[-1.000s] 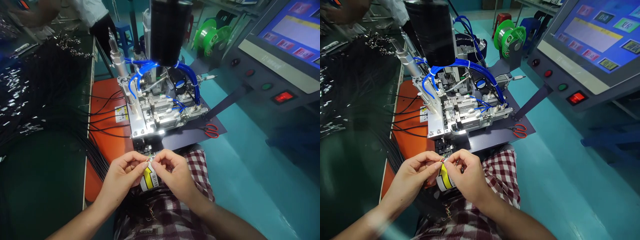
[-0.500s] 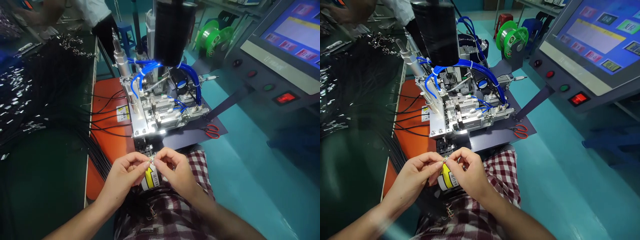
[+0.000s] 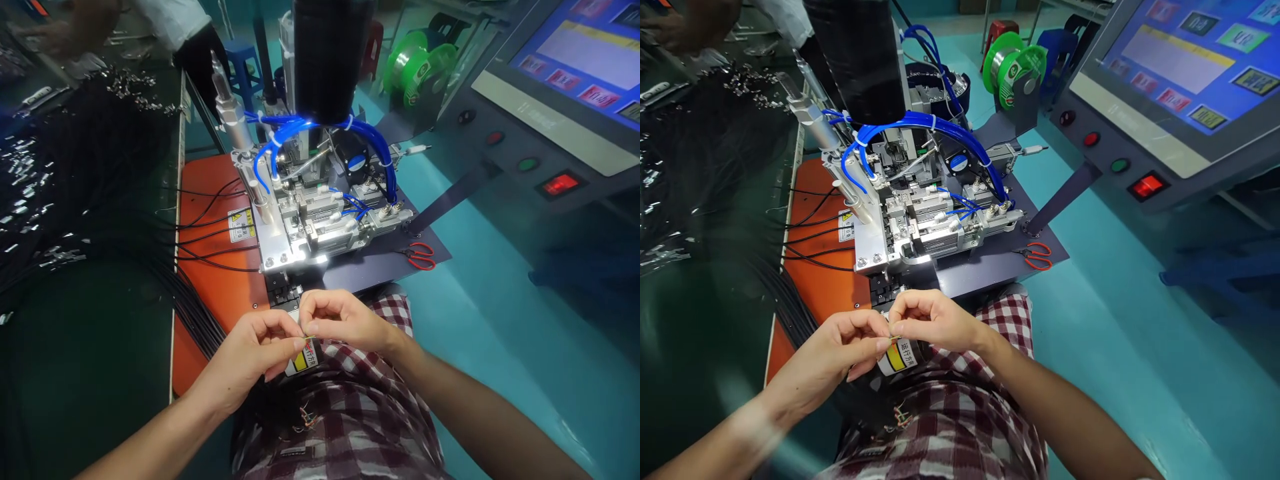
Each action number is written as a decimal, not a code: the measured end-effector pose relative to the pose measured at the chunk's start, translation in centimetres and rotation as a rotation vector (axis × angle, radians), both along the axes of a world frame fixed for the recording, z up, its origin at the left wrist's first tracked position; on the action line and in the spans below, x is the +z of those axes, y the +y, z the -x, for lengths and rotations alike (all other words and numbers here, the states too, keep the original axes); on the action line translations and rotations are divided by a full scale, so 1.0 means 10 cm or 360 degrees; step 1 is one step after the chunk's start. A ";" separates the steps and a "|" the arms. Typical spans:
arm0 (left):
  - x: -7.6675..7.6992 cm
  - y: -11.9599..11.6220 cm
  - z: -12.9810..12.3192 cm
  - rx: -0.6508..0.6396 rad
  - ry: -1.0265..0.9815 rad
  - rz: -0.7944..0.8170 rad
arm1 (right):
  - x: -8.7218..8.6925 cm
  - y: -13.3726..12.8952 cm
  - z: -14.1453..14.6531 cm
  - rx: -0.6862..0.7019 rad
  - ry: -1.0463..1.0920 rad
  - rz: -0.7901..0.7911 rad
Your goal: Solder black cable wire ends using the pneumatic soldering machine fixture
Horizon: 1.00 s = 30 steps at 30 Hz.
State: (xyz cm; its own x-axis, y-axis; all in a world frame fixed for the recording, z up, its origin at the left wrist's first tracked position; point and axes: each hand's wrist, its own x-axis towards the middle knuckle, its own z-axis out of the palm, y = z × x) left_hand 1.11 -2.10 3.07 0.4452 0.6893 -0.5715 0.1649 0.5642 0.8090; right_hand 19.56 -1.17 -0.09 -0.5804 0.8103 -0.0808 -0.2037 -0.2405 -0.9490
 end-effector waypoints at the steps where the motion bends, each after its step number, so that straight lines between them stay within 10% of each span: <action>1: 0.00 -0.02 -0.01 0.0042 0.0034 -0.0041 | 0.02 0.01 -0.01 -0.0034 -0.0065 -0.0030; 8: 0.01 -0.10 -0.08 0.0236 0.0144 -0.0163 | 0.08 -0.19 0.03 -0.0674 -0.0492 0.0098; 30: -0.08 -0.11 -0.04 0.0349 0.0033 -0.0102 | 0.02 -0.26 0.29 -0.0736 -0.0104 0.0475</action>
State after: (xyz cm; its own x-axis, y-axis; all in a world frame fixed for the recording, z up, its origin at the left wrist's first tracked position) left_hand 1.54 -3.20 2.30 0.2697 0.8033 -0.5310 0.0608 0.5362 0.8419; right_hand 16.68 -3.74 0.09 -0.1554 0.9160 -0.3699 -0.2951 -0.4004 -0.8675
